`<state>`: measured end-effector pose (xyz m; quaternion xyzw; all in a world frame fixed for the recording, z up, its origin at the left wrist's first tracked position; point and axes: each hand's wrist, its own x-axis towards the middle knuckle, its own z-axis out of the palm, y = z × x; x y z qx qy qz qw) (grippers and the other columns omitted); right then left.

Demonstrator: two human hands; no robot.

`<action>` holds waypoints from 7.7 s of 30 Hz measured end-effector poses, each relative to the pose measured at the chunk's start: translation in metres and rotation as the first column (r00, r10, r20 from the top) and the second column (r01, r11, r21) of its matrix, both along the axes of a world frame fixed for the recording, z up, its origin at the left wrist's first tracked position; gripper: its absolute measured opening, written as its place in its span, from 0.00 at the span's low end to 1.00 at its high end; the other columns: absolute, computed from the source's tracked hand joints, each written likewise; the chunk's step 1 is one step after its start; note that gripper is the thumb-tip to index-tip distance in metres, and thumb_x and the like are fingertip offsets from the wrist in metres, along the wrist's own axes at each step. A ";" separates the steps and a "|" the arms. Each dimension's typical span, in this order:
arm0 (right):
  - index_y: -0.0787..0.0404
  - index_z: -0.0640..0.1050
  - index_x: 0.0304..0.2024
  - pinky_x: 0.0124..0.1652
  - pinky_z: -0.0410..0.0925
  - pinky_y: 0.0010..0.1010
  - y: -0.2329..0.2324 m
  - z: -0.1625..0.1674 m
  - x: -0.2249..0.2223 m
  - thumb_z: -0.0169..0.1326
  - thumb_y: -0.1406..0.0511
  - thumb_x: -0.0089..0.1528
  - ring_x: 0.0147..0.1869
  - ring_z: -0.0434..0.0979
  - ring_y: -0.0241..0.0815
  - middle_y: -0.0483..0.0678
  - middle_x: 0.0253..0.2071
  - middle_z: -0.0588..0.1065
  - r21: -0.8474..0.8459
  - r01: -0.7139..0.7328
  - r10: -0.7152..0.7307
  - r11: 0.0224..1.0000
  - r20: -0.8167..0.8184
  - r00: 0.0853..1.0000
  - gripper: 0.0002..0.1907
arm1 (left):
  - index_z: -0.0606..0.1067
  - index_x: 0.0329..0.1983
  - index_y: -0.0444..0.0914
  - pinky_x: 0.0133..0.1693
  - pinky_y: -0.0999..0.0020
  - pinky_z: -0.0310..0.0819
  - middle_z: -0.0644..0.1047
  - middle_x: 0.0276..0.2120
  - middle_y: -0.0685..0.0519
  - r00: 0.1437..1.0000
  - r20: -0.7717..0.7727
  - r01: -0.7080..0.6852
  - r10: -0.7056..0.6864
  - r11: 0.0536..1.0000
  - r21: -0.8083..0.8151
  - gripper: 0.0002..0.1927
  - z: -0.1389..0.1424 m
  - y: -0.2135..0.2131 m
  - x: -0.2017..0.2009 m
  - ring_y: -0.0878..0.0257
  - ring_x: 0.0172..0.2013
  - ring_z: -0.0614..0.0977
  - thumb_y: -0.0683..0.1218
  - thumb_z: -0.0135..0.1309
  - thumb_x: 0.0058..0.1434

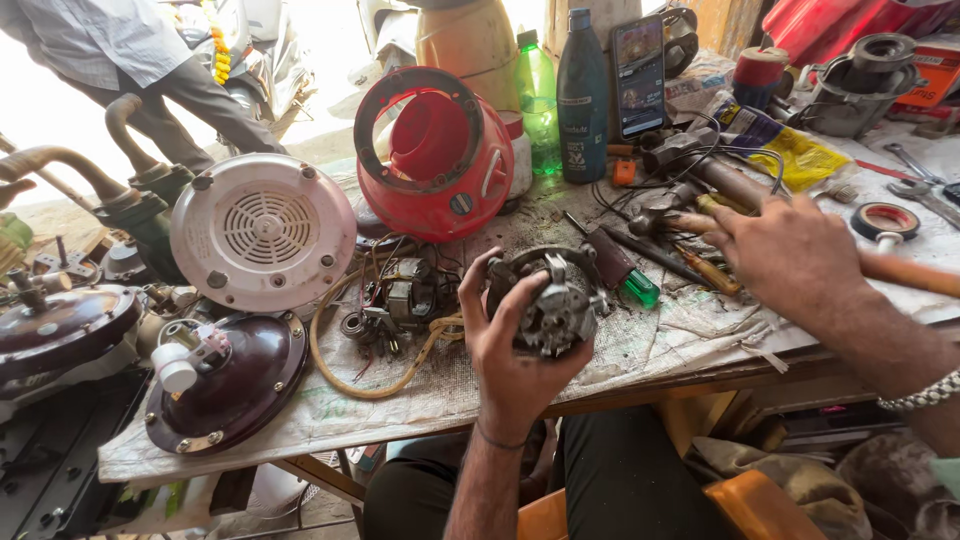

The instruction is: The person disassembles a small electrical motor component using a screwdriver and hammer, then cleans the parts with a sanding block. They remove screws, separate the housing, and sand the internal surfaces before placing the parts back on the workbench.

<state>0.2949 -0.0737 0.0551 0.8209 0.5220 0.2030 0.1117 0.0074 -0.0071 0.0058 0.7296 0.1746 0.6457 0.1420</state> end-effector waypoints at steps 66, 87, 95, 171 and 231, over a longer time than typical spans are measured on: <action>0.61 0.73 0.53 0.50 0.73 0.42 0.022 -0.002 -0.114 0.69 0.44 0.52 0.51 0.82 0.52 0.55 0.45 0.81 0.318 -0.224 0.387 0.921 -0.686 0.617 0.39 | 0.68 0.65 0.35 0.52 0.46 0.80 0.79 0.50 0.44 0.171 0.943 0.984 -0.285 0.090 -0.152 0.41 -0.042 0.039 -0.013 0.42 0.51 0.81 0.72 0.46 0.65; 0.67 0.64 0.58 0.48 0.71 0.24 0.008 -0.067 -0.087 0.65 0.64 0.67 0.50 0.75 0.34 0.49 0.51 0.73 0.891 0.382 0.887 0.247 -0.366 0.282 0.26 | 0.73 0.55 0.25 0.46 0.56 0.76 0.78 0.42 0.37 0.873 -0.486 -0.269 0.023 0.855 -0.444 0.40 0.039 0.080 0.030 0.50 0.42 0.81 0.64 0.62 0.57; 0.64 0.66 0.56 0.50 0.75 0.25 0.005 -0.068 -0.092 0.65 0.70 0.61 0.52 0.79 0.35 0.50 0.50 0.75 0.889 0.332 0.896 0.315 -0.394 0.205 0.26 | 0.70 0.59 0.26 0.52 0.54 0.73 0.75 0.49 0.37 0.668 -0.697 -0.429 0.261 0.901 -0.073 0.42 0.030 0.082 0.055 0.44 0.51 0.77 0.59 0.69 0.51; 0.56 0.80 0.49 0.47 0.76 0.34 -0.015 -0.045 -0.074 0.66 0.62 0.61 0.47 0.83 0.45 0.47 0.49 0.79 0.802 -0.113 0.653 0.587 -0.386 0.652 0.15 | 0.77 0.56 0.28 0.55 0.54 0.73 0.78 0.54 0.37 0.828 -0.561 -0.136 0.006 0.972 -0.190 0.30 0.008 -0.005 -0.045 0.43 0.55 0.79 0.43 0.67 0.49; 0.63 0.77 0.52 0.37 0.73 0.28 -0.020 -0.013 -0.091 0.61 0.67 0.60 0.38 0.79 0.35 0.48 0.36 0.81 0.575 -0.129 0.583 0.808 -0.812 0.028 0.17 | 0.70 0.69 0.51 0.51 0.58 0.75 0.77 0.49 0.49 0.802 -0.576 -0.043 -0.161 0.945 -0.324 0.39 0.009 -0.007 -0.043 0.53 0.51 0.78 0.42 0.68 0.52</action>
